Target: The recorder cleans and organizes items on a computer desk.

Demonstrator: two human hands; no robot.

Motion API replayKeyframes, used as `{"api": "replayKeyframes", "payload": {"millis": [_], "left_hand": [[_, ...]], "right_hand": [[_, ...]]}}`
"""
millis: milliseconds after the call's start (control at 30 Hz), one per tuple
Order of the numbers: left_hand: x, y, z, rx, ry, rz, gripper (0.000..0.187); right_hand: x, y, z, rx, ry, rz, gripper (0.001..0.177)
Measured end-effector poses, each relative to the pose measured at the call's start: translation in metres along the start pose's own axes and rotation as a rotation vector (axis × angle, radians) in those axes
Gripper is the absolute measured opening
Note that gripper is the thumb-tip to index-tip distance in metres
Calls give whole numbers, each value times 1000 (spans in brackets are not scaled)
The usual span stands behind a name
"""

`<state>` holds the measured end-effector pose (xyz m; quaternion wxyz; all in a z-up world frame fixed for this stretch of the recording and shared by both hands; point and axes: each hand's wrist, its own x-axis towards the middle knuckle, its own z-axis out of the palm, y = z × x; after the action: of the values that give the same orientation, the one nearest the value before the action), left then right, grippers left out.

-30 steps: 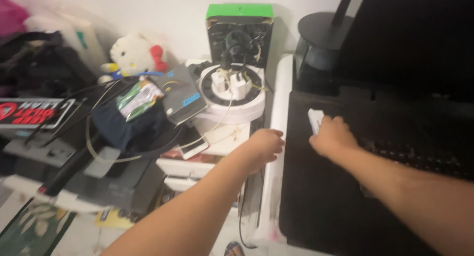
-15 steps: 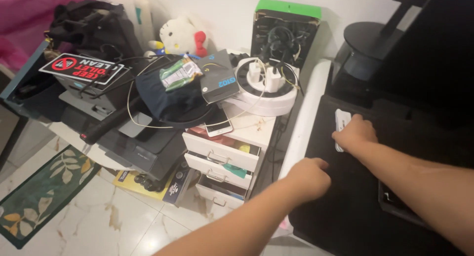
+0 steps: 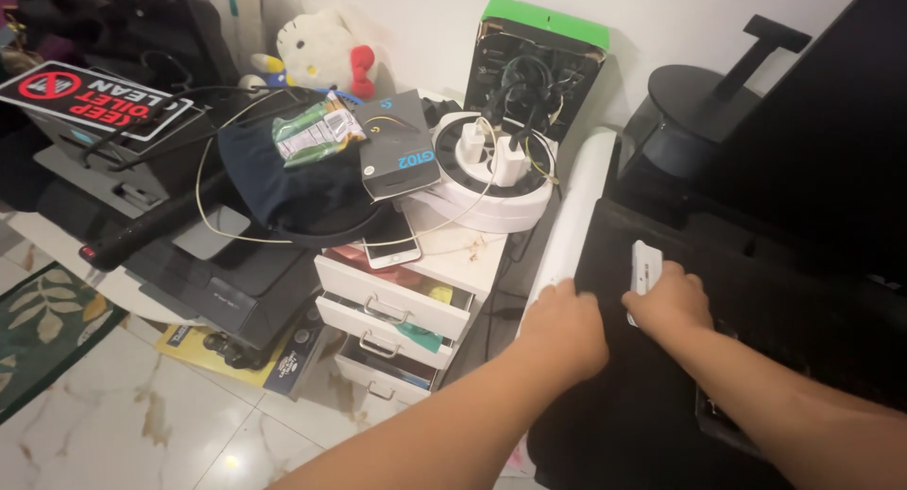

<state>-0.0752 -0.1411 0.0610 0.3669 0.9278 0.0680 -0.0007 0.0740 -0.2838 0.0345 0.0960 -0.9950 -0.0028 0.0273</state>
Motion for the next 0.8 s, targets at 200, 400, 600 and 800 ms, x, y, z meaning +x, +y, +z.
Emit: {"api": "replayKeyframes", "payload": {"millis": [200,400,600,800], "left_hand": [[-2,-8,13,252,-92,118,41],[-4,0,5,260,-142,66,40],[-6,-13,9,290,-95,129,39],[-25,-13,-9,366,-116,229,44]], "right_hand": [[-2,9,3,15,62,-6,75],[-35,2,-19,83,46,4,94],[-89,5,-36,210,52,-69,88],[-130,1,-36,180,125,-33,83]]}}
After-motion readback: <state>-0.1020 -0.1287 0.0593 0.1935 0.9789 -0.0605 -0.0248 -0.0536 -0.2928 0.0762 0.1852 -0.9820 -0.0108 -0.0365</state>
